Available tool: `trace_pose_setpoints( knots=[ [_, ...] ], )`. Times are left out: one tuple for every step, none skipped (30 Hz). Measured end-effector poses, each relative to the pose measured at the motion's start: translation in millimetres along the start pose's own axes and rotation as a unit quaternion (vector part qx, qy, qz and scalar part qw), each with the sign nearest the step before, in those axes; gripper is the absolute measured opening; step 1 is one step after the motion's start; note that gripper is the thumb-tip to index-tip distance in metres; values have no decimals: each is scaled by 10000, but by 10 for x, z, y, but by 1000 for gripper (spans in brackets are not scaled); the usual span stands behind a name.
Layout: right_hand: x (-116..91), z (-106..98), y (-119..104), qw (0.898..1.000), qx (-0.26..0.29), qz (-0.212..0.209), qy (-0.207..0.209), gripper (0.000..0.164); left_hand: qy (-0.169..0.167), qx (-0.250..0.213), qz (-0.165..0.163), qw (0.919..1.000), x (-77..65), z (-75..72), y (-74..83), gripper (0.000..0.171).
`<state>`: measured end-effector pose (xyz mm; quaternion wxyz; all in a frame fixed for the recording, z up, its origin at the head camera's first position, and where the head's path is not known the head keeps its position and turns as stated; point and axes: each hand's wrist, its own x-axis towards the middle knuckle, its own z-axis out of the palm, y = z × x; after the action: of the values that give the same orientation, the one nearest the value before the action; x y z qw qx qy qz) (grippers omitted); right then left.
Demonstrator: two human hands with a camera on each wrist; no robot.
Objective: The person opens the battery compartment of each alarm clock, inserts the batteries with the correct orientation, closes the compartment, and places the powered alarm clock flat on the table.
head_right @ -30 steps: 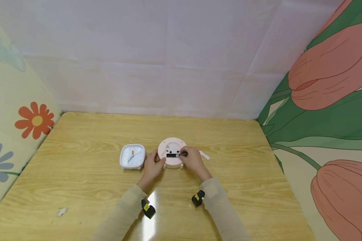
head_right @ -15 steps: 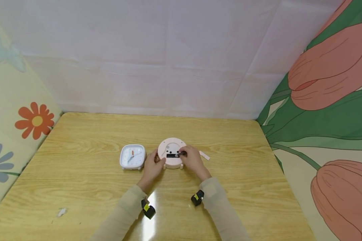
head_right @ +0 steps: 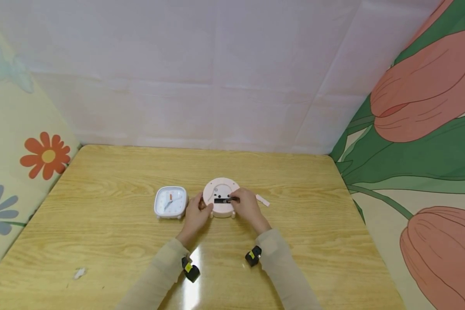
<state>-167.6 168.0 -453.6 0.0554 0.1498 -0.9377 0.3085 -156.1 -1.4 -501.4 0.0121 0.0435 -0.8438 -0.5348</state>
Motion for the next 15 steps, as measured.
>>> trace_pose_setpoints(
  knots=[
    [0,-2,-4,10000,-4,-16,9,13,-1,-16,-17,10000,2,1,1,57],
    [-1,-3,-7,10000,3,-11,11,14,9,-17,4,10000,3,1,-1,57],
    [-3,-5,-11,10000,-1,3,11,15,15,-34,18,10000,3,-1,-1,57],
    [-4,-6,-15,10000,-15,10,21,16,18,-44,33,10000,5,-1,-4,57],
    [-5,-4,-17,10000,-31,32,23,17,19,-47,52,10000,6,-1,-8,57],
    [-7,-3,-18,10000,-49,54,20,16,21,-62,68,10000,8,0,-13,57],
    [-9,-2,-21,9999,-68,72,19,16,18,-73,86,9999,11,0,-18,57],
    [-10,0,-24,9999,-77,90,21,15,20,-84,98,9999,14,2,-24,57],
    [-12,2,-24,9999,-76,102,22,14,12,-90,92,9999,16,4,-28,57],
    [-14,5,-25,9999,-82,104,26,14,7,-98,80,9999,18,8,-33,57],
    [-16,7,-26,9999,-65,112,20,13,7,-98,79,9999,19,8,-36,57],
    [-20,10,-25,9999,-72,109,14,12,3,-113,68,9999,17,8,-37,57],
    [-21,15,-24,9999,-88,96,23,11,6,-121,65,9999,14,8,-37,57],
    [-23,21,-19,9999,-99,82,37,11,6,-123,57,9999,9,6,-36,57],
    [-25,27,-15,9999,-105,78,44,10,11,-118,56,9999,4,7,-38,57]
  ],
)
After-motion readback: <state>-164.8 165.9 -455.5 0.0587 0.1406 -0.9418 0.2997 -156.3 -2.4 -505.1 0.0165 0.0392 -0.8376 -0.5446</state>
